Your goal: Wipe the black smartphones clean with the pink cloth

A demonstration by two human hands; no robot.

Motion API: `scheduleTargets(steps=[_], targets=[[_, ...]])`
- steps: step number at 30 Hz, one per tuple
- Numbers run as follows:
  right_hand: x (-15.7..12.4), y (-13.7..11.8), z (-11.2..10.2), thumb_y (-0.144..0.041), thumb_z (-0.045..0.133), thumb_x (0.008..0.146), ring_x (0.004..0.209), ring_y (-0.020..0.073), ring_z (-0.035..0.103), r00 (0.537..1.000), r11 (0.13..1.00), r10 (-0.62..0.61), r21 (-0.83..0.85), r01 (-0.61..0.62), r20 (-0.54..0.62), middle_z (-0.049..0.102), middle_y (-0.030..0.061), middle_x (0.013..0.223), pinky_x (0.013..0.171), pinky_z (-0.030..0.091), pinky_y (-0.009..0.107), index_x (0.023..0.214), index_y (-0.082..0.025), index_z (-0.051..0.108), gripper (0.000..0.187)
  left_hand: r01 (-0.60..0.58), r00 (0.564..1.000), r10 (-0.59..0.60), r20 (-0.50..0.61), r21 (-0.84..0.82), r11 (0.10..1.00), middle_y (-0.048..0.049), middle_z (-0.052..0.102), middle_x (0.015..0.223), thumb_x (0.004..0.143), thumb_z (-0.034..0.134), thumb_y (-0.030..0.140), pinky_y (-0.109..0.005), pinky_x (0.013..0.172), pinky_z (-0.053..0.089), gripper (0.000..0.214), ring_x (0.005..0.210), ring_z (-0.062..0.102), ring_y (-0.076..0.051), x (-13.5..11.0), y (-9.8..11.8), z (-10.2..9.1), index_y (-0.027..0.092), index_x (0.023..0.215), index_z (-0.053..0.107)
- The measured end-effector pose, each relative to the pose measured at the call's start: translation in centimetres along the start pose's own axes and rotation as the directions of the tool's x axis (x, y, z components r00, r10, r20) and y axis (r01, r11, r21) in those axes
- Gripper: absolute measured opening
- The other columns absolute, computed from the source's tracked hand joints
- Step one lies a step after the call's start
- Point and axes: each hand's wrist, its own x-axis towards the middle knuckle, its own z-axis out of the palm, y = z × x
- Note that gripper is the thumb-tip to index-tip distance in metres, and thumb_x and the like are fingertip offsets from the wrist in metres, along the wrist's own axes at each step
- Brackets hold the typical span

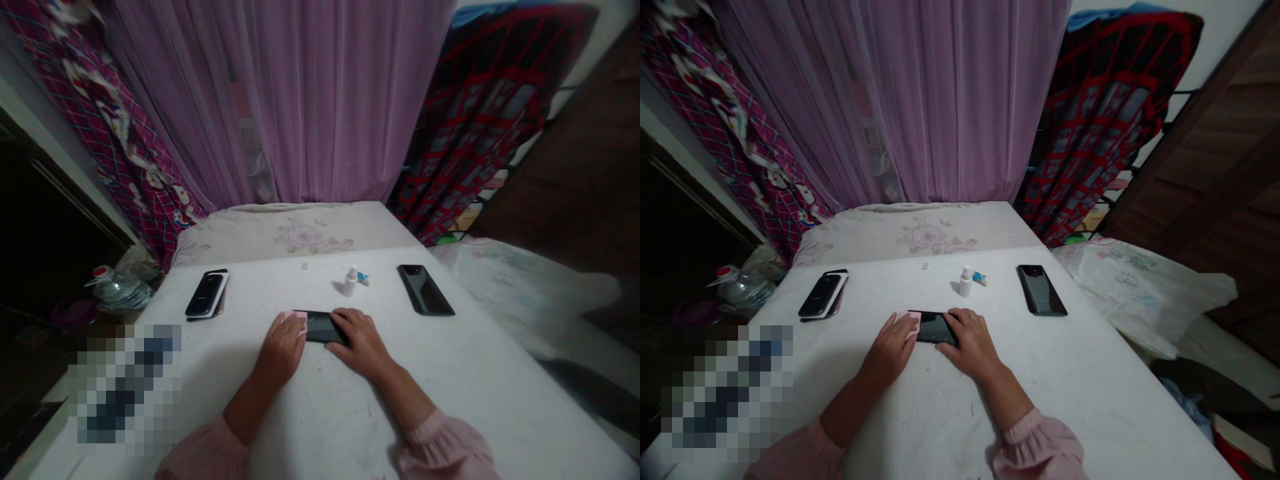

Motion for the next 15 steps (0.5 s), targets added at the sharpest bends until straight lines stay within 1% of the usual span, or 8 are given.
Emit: scheduleTargets(steps=[3,6,9,12,15], targets=[[0.3,-0.8,0.8,-0.037,0.071,0.078,0.112,0.0299,0.053,0.996,0.998,0.043,-0.033,-0.045,-0.076,0.060,0.0135,0.126,0.092,0.043,0.046,0.127,-0.018,0.059,0.054,0.015,0.999,-0.014,-0.030,0.043,0.999,-0.0119,0.070,0.108,0.095,0.044,0.022,-0.056,0.108,0.040,0.022,0.119,0.059,-0.029,0.3,0.0,0.4,0.015,0.109,0.060],[0.3,-1.0,1.1,-0.038,0.071,0.078,0.111,0.0299,0.053,0.994,0.997,0.049,-0.048,-0.054,-0.094,0.060,0.0133,0.125,0.091,0.043,0.046,0.126,-0.018,0.059,0.054,0.007,0.999,-0.007,-0.036,0.013,1.000,-0.0121,0.070,0.105,0.096,0.045,0.025,-0.053,0.107,0.042,0.022,0.114,0.061,-0.027,0.2,1.0,0.6,0.015,0.109,0.060],[0.2,-0.8,1.2,-0.037,0.070,0.078,0.112,0.0303,0.052,0.995,0.997,0.046,-0.054,-0.051,-0.088,0.059,0.0134,0.127,0.092,0.043,0.046,0.127,-0.018,0.058,0.054,-0.012,1.000,0.011,-0.023,-0.040,0.999,-0.0102,0.071,0.101,0.098,0.040,0.020,-0.049,0.106,0.043,0.022,0.110,0.063,-0.024,0.1,1.8,0.8,0.016,0.107,0.059],[0.1,-0.7,1.2,-0.037,0.069,0.080,0.113,0.0302,0.052,0.995,0.997,0.045,-0.052,-0.050,-0.094,0.059,0.0134,0.127,0.091,0.044,0.046,0.128,-0.018,0.058,0.053,0.001,1.000,-0.001,-0.008,-0.066,0.998,-0.0100,0.070,0.105,0.097,0.039,0.017,-0.049,0.105,0.043,0.022,0.110,0.063,-0.023,0.2,1.7,0.9,0.017,0.107,0.059],[0.1,-0.7,1.2,-0.037,0.068,0.080,0.113,0.0299,0.053,0.994,0.998,0.044,-0.047,-0.049,-0.102,0.060,0.0134,0.126,0.091,0.044,0.047,0.127,-0.019,0.058,0.051,0.050,0.999,-0.050,0.002,-0.057,0.997,-0.0106,0.069,0.110,0.097,0.039,0.018,-0.050,0.108,0.040,0.024,0.113,0.062,-0.022,0.4,1.2,1.0,0.017,0.111,0.059]])
